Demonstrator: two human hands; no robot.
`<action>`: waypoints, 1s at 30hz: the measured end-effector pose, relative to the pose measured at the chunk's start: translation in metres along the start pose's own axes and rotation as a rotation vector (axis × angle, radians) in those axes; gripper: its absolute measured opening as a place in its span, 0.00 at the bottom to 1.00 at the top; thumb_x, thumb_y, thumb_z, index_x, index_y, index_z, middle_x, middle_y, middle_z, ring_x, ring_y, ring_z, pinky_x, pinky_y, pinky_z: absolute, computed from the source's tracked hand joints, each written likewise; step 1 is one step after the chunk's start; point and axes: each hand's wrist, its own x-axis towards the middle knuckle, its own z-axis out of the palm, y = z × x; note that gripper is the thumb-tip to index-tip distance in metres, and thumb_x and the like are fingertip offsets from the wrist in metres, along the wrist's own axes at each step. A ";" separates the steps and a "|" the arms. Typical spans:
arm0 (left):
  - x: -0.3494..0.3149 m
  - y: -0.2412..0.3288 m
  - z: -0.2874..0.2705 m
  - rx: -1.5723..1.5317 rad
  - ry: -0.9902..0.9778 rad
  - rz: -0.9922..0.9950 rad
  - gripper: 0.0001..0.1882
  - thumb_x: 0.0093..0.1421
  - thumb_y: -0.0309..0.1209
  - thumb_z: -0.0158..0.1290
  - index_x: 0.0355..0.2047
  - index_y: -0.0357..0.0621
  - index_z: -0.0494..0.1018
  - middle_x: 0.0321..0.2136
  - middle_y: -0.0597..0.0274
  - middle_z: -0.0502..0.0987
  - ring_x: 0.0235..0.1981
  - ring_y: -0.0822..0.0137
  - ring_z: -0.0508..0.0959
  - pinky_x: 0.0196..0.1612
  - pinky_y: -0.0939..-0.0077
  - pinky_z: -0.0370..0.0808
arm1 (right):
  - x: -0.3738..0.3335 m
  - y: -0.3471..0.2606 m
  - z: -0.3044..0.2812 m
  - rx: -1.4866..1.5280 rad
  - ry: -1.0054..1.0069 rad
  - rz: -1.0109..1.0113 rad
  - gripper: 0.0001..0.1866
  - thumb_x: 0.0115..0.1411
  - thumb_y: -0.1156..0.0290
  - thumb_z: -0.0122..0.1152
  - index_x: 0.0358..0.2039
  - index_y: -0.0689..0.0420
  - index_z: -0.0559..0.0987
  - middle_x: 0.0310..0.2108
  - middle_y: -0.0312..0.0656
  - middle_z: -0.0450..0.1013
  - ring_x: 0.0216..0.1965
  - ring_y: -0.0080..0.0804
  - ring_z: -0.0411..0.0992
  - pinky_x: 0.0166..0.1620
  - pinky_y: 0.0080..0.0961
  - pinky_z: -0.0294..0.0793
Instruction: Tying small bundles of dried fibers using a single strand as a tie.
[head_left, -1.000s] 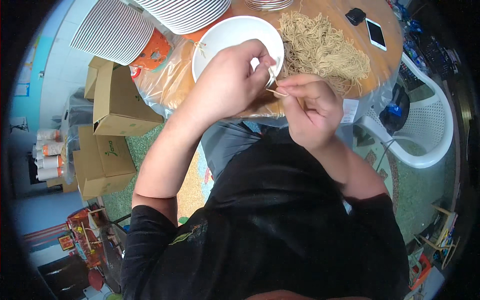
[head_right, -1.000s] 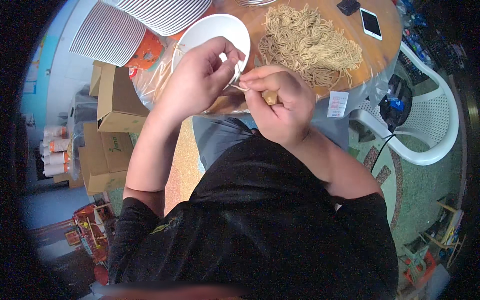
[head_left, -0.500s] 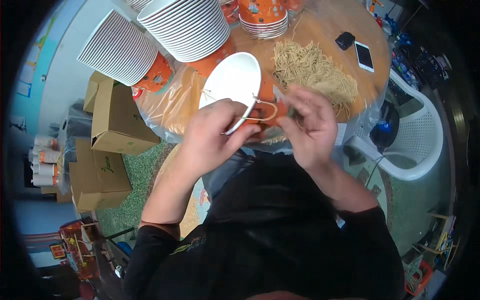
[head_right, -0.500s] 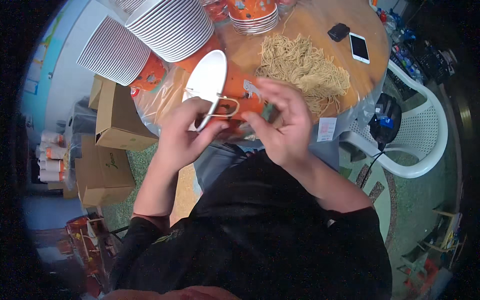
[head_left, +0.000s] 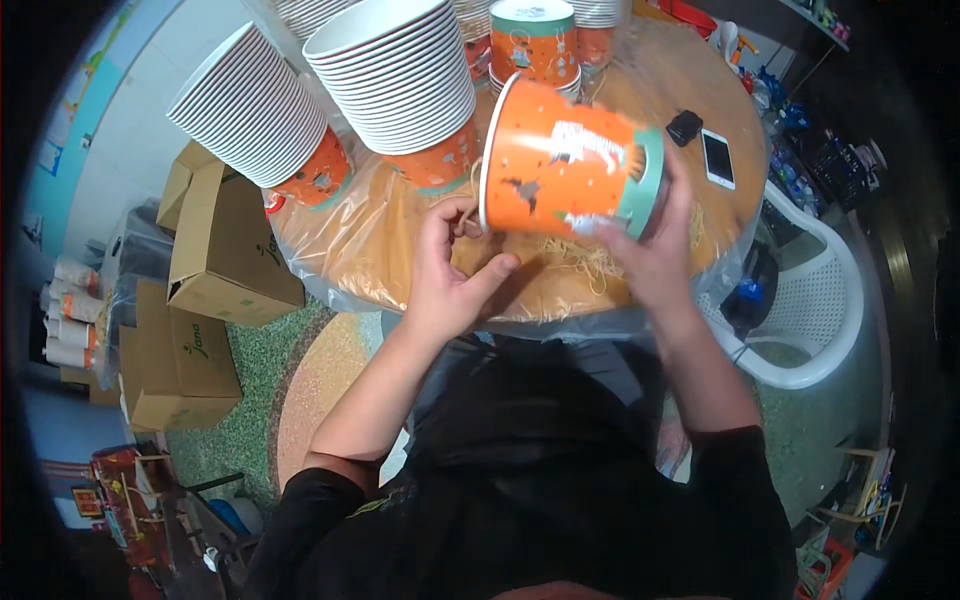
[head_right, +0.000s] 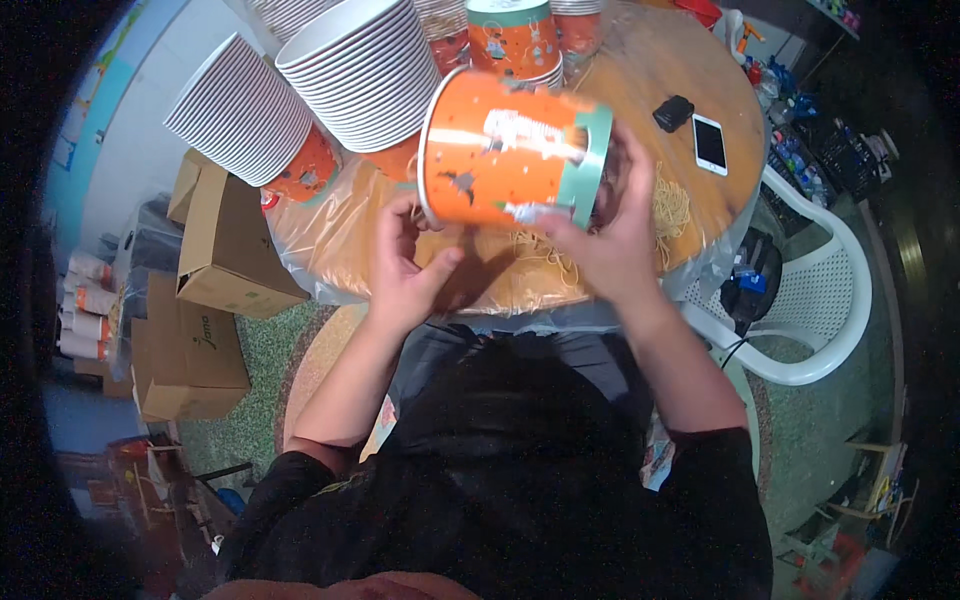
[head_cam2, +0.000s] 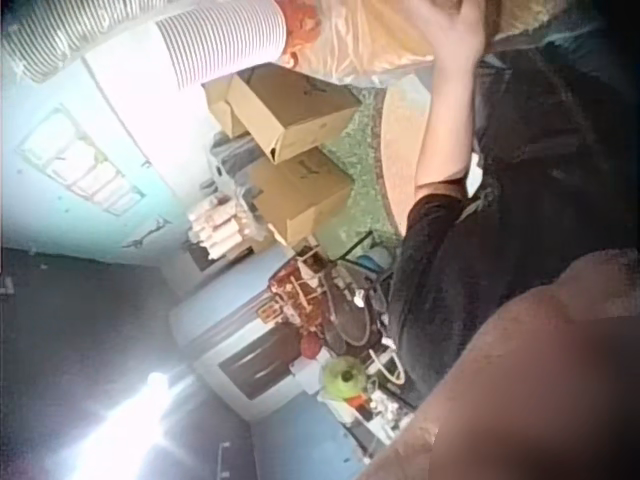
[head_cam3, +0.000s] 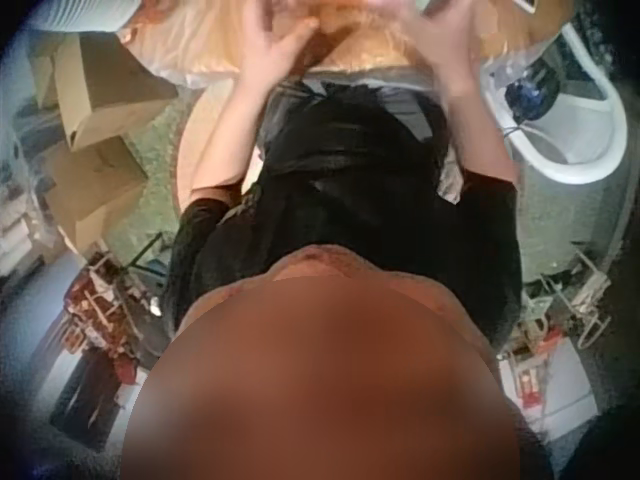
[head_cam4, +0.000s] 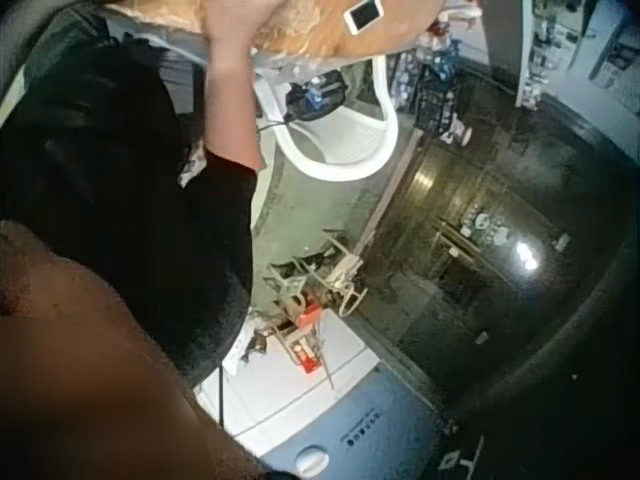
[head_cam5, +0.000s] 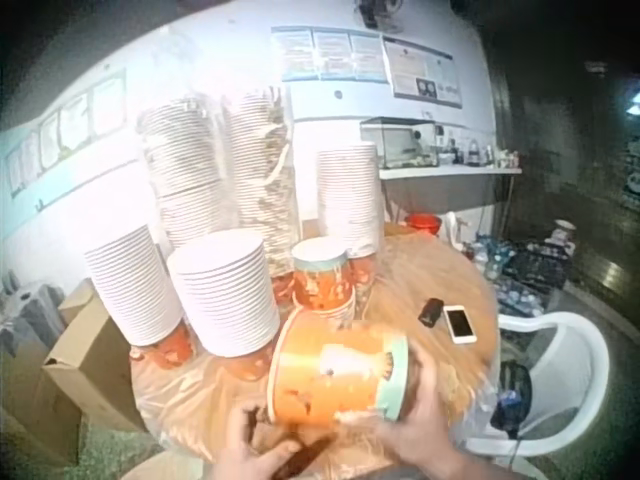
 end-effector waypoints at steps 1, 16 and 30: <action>-0.001 -0.009 0.000 -0.003 0.006 0.004 0.40 0.60 0.37 0.79 0.64 0.36 0.69 0.57 0.52 0.76 0.61 0.62 0.76 0.64 0.61 0.75 | 0.017 -0.003 -0.004 -0.120 -0.014 -0.048 0.64 0.52 0.71 0.89 0.81 0.61 0.53 0.78 0.51 0.59 0.78 0.44 0.63 0.77 0.46 0.70; -0.004 -0.035 -0.002 0.371 -0.090 -0.124 0.27 0.69 0.35 0.70 0.62 0.35 0.75 0.54 0.45 0.80 0.57 0.51 0.81 0.62 0.59 0.78 | 0.310 -0.026 -0.013 -1.139 -0.048 -0.759 0.49 0.48 0.40 0.86 0.61 0.63 0.82 0.59 0.62 0.80 0.65 0.59 0.77 0.71 0.47 0.74; -0.010 -0.037 -0.006 0.327 -0.033 -0.161 0.22 0.67 0.36 0.71 0.54 0.36 0.78 0.49 0.46 0.81 0.49 0.48 0.83 0.53 0.59 0.81 | 0.347 0.032 0.010 -0.928 -0.396 -0.796 0.31 0.62 0.41 0.75 0.50 0.56 0.91 0.48 0.57 0.84 0.51 0.56 0.82 0.64 0.48 0.79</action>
